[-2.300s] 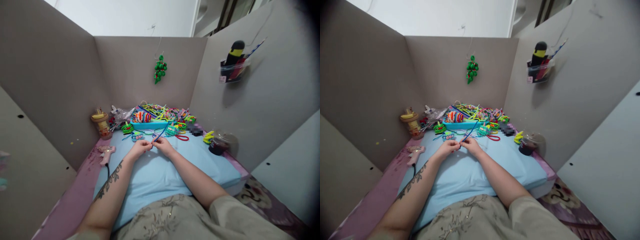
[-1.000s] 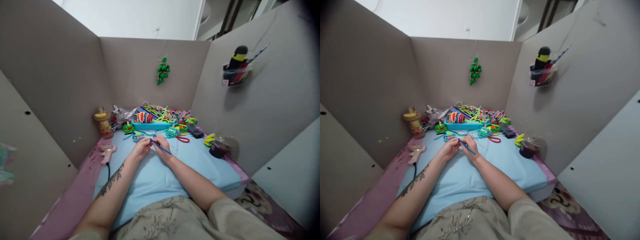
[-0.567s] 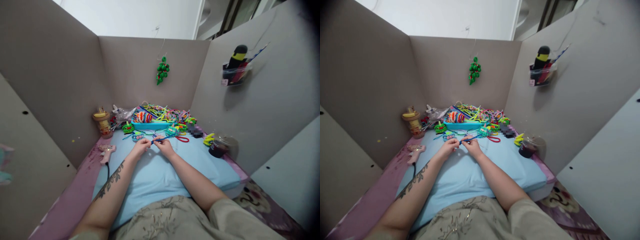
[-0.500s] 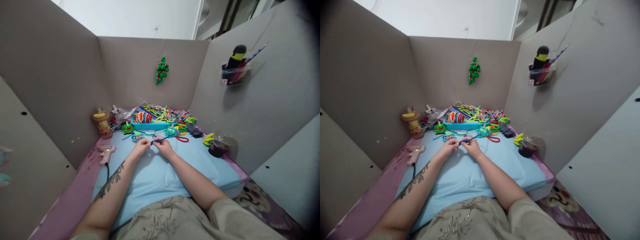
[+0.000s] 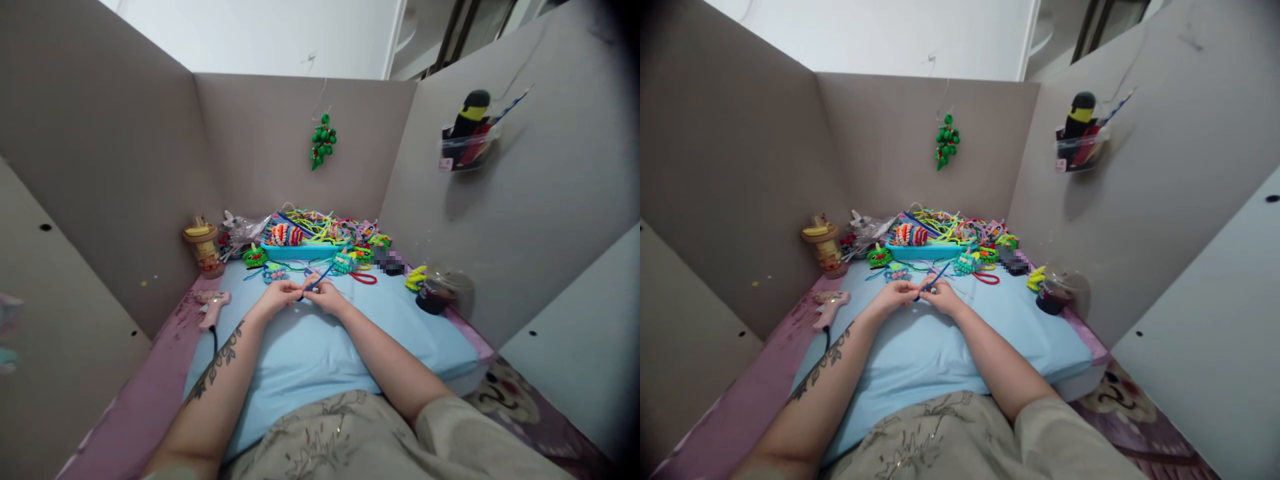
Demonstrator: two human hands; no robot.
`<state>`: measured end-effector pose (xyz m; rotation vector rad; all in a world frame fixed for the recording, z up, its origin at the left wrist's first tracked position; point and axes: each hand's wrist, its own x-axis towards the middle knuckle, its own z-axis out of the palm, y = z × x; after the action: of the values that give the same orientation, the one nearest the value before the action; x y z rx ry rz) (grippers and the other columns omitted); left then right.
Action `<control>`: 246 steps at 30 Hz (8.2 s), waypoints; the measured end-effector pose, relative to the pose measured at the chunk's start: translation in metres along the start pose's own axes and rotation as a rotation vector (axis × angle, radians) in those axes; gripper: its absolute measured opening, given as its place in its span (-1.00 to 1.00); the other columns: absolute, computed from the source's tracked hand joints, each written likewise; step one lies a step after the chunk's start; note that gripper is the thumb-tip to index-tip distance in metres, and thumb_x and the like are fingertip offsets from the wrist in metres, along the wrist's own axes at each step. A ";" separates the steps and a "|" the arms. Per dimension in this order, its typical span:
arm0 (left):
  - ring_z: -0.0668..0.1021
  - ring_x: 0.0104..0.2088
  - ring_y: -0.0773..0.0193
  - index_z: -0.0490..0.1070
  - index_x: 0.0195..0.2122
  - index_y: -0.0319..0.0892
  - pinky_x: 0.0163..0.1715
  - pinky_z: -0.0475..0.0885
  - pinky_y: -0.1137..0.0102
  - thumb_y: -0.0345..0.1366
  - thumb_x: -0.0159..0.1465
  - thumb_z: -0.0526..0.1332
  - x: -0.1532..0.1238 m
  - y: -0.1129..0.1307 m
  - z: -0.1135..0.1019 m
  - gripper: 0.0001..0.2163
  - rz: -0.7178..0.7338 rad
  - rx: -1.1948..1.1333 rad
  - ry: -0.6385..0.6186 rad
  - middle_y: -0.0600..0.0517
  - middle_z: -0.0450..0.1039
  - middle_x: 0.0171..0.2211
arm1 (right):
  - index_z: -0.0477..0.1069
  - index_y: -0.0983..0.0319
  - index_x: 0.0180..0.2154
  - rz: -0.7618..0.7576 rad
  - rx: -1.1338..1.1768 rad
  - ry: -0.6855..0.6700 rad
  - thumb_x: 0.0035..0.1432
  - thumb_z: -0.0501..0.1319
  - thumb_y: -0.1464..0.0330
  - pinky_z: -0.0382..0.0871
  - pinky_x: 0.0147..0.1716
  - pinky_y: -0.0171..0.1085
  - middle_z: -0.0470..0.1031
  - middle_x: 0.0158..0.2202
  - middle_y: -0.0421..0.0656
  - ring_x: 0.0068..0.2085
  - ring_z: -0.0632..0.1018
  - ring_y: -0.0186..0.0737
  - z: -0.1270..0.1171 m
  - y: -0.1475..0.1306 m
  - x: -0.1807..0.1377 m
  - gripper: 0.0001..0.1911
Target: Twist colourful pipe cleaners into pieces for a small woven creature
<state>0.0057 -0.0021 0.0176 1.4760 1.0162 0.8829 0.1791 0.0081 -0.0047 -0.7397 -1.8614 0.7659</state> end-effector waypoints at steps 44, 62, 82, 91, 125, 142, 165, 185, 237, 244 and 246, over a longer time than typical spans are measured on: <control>0.47 -0.44 0.31 0.44 -0.42 -0.23 -0.40 0.36 0.44 -0.32 0.03 0.23 0.010 -0.010 0.003 -0.89 0.350 0.260 0.243 0.04 0.47 -0.49 | 0.40 0.24 -0.36 -0.182 -0.623 0.213 0.12 0.06 0.45 0.30 -0.24 -0.27 0.42 -0.37 -0.11 -0.27 0.43 -0.21 0.010 -0.010 -0.007 -0.85; 0.52 -0.42 0.27 0.49 -0.39 -0.19 -0.38 0.38 0.43 -0.33 0.04 0.25 0.012 -0.017 0.001 -0.89 0.371 0.439 0.283 0.02 0.52 -0.45 | 0.42 0.24 -0.50 -0.081 -0.543 0.216 -0.03 0.11 0.52 0.26 -0.38 -0.34 0.40 -0.54 -0.19 -0.44 0.41 -0.29 0.012 -0.002 -0.005 -0.85; 0.50 -0.50 0.29 0.45 -0.45 -0.27 -0.53 0.33 0.48 -0.17 -0.01 0.27 0.003 -0.001 0.004 -0.76 0.092 0.053 0.082 -0.03 0.49 -0.54 | 0.34 0.24 -0.43 0.061 -0.035 0.244 -0.04 0.21 0.34 0.28 -0.41 -0.35 0.35 -0.47 -0.23 -0.42 0.38 -0.33 0.007 0.002 0.001 -0.89; 0.49 -0.47 0.33 0.40 -0.46 -0.25 -0.51 0.28 0.51 -0.16 0.01 0.27 -0.007 0.011 0.006 -0.77 0.045 -0.047 -0.108 0.00 0.46 -0.51 | 0.41 0.26 -0.32 0.074 0.254 0.139 0.00 0.23 0.21 0.32 -0.37 -0.33 0.41 -0.38 -0.17 -0.38 0.42 -0.31 0.004 0.001 0.001 -0.74; 0.23 -0.66 0.53 0.32 -0.46 -0.23 -0.76 -0.08 0.60 -0.28 -0.09 0.32 0.004 0.000 0.011 -0.77 -0.093 -0.540 0.089 0.14 0.20 -0.62 | 0.42 0.13 -0.13 -0.321 -0.536 0.221 0.08 0.18 0.37 0.33 -0.15 -0.14 0.45 -0.25 -0.08 -0.19 0.43 -0.18 0.014 -0.007 -0.005 -0.73; 0.42 -0.60 0.40 0.36 -0.47 -0.25 -0.67 0.14 0.55 -0.16 -0.06 0.28 0.004 -0.001 0.011 -0.74 0.023 -0.242 0.232 0.09 0.36 -0.61 | 0.47 0.14 -0.24 -0.263 -0.272 0.238 0.12 0.15 0.36 0.38 -0.23 -0.22 0.53 -0.32 -0.16 -0.28 0.50 -0.25 0.009 -0.006 -0.005 -0.84; 0.47 -0.45 0.34 0.35 -0.33 -0.23 -0.47 0.34 0.47 -0.30 0.03 0.22 0.009 -0.010 0.010 -0.81 0.250 0.088 0.125 0.02 0.42 -0.42 | 0.45 0.28 -0.41 0.243 0.149 0.132 -0.07 0.20 0.36 0.28 -0.60 -0.40 0.40 -0.61 -0.25 -0.60 0.39 -0.39 0.006 0.002 -0.003 -0.86; 0.45 -0.58 0.34 0.28 -0.52 -0.21 -0.62 0.24 0.51 -0.25 -0.10 0.28 0.003 -0.001 0.007 -0.79 -0.045 -0.078 0.131 0.10 0.34 -0.63 | 0.47 0.25 -0.46 0.068 0.015 0.221 -0.06 0.26 0.32 0.30 -0.42 -0.33 0.45 -0.44 -0.16 -0.34 0.46 -0.25 0.002 0.000 0.001 -0.88; 0.34 -0.60 0.39 0.32 -0.56 -0.23 -0.62 0.14 0.52 -0.22 -0.04 0.23 0.006 -0.005 0.005 -0.82 0.103 0.069 0.230 0.09 0.33 -0.64 | 0.43 0.26 -0.39 0.212 0.077 0.223 -0.04 0.22 0.27 0.28 -0.64 -0.39 0.44 -0.49 -0.19 -0.58 0.38 -0.38 0.010 -0.001 -0.003 -0.82; 0.35 -0.55 0.36 0.33 -0.59 -0.22 -0.50 0.23 0.47 -0.21 0.02 0.19 0.007 -0.005 0.005 -0.82 0.243 0.256 0.245 0.08 0.34 -0.62 | 0.40 0.24 -0.44 0.099 -0.126 0.236 0.03 0.12 0.36 0.30 -0.43 -0.33 0.41 -0.47 -0.19 -0.43 0.42 -0.29 0.009 0.007 -0.001 -0.88; 0.37 -0.52 0.33 0.36 -0.57 -0.21 -0.47 0.23 0.46 -0.20 0.01 0.20 0.007 -0.007 0.005 -0.83 0.268 0.321 0.254 0.08 0.37 -0.60 | 0.39 0.23 -0.44 0.056 -0.198 0.227 0.04 0.09 0.41 0.30 -0.34 -0.29 0.41 -0.44 -0.17 -0.36 0.42 -0.26 0.010 0.009 -0.001 -0.89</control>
<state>0.0122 0.0031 0.0101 1.8331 1.2065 1.1614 0.1721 0.0112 -0.0157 -0.9665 -1.7300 0.5130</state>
